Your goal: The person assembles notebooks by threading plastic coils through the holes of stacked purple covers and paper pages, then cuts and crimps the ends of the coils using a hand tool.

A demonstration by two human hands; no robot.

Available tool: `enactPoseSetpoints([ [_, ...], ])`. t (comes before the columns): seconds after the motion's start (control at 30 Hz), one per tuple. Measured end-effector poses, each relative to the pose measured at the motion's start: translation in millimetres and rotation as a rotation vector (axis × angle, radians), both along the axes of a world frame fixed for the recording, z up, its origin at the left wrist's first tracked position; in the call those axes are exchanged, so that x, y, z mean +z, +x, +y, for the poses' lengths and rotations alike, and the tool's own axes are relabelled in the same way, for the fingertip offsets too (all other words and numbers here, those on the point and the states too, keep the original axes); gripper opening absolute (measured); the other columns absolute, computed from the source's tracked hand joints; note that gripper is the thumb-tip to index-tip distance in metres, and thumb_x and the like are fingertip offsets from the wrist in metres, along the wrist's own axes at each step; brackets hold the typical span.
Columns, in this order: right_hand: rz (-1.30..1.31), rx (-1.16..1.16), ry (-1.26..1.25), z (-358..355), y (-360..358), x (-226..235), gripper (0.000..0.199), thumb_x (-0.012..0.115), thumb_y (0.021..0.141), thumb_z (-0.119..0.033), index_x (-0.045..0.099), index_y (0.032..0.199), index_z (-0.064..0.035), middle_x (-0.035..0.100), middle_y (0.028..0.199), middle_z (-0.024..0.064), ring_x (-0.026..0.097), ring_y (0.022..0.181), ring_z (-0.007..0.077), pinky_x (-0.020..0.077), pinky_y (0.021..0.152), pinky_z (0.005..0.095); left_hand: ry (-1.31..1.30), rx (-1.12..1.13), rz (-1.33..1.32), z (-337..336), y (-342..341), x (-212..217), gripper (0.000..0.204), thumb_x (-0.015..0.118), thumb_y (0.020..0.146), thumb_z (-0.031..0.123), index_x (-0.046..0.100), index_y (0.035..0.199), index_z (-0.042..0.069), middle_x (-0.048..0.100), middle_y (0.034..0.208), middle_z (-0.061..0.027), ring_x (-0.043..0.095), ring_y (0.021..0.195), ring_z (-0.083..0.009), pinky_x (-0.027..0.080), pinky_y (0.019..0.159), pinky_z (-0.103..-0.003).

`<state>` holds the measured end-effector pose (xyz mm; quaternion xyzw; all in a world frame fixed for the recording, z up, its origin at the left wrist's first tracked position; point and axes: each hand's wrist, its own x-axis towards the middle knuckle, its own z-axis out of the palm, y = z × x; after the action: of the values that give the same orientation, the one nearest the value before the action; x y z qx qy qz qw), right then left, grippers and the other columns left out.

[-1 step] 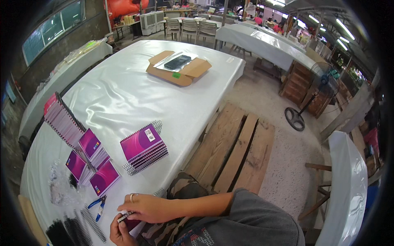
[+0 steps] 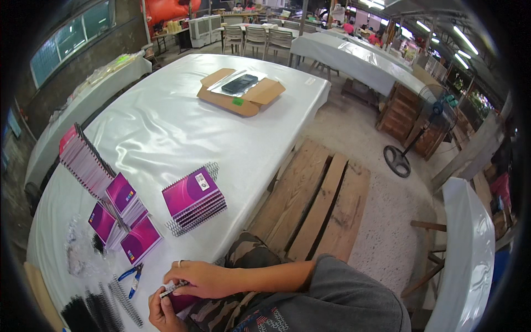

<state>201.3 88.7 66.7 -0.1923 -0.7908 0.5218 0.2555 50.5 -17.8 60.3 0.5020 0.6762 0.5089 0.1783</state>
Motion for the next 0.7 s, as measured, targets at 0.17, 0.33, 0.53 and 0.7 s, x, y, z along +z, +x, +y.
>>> enactPoseSetpoints([
  [0.17,0.017,-0.072,0.056,-2.2,-0.5,-19.7,0.021,0.059,0.085,-0.021,0.059,0.095,-0.0035,0.060,0.084,0.0149,0.058,0.081,0.0312,0.0442,0.072,0.0371,-0.132,-0.002,-0.272,2.9,4.9,-14.2,0.029,0.051,0.091,0.021,0.062,0.100,-0.004,0.063,0.102,-0.0129,0.055,0.098,-0.0199,0.043,0.086,-0.032],
  [0.33,-0.016,-0.070,0.042,-3.7,-2.2,-22.7,0.023,0.059,0.086,-0.024,0.059,0.096,-0.0034,0.061,0.084,0.0160,0.059,0.076,0.0301,0.0453,0.070,0.0364,-0.029,-0.022,-0.498,5.3,1.7,-28.1,0.032,0.057,0.085,0.020,0.059,0.102,-0.007,0.060,0.092,-0.0071,0.056,0.085,-0.0154,0.044,0.080,-0.029],
  [0.53,-0.066,-0.238,-0.113,2.0,14.3,-17.1,0.018,0.060,0.087,-0.020,0.062,0.095,-0.0041,0.063,0.082,0.0111,0.061,0.073,0.0197,0.0473,0.068,0.0296,-0.158,-0.138,-0.487,27.8,14.5,-13.5,0.021,0.056,0.087,0.010,0.063,0.100,-0.005,0.061,0.092,-0.0049,0.055,0.087,-0.0109,0.043,0.079,-0.024],
  [0.7,-0.003,-0.261,-0.083,-8.0,6.3,-8.9,0.017,0.063,0.083,-0.014,0.062,0.095,-0.0028,0.064,0.081,0.0133,0.062,0.068,0.0233,0.0464,0.062,0.0303,-0.093,-0.248,-0.685,21.4,3.5,-14.2,0.019,0.058,0.088,0.009,0.064,0.102,-0.002,0.062,0.093,-0.0028,0.055,0.086,-0.0084,0.044,0.077,-0.022],
])
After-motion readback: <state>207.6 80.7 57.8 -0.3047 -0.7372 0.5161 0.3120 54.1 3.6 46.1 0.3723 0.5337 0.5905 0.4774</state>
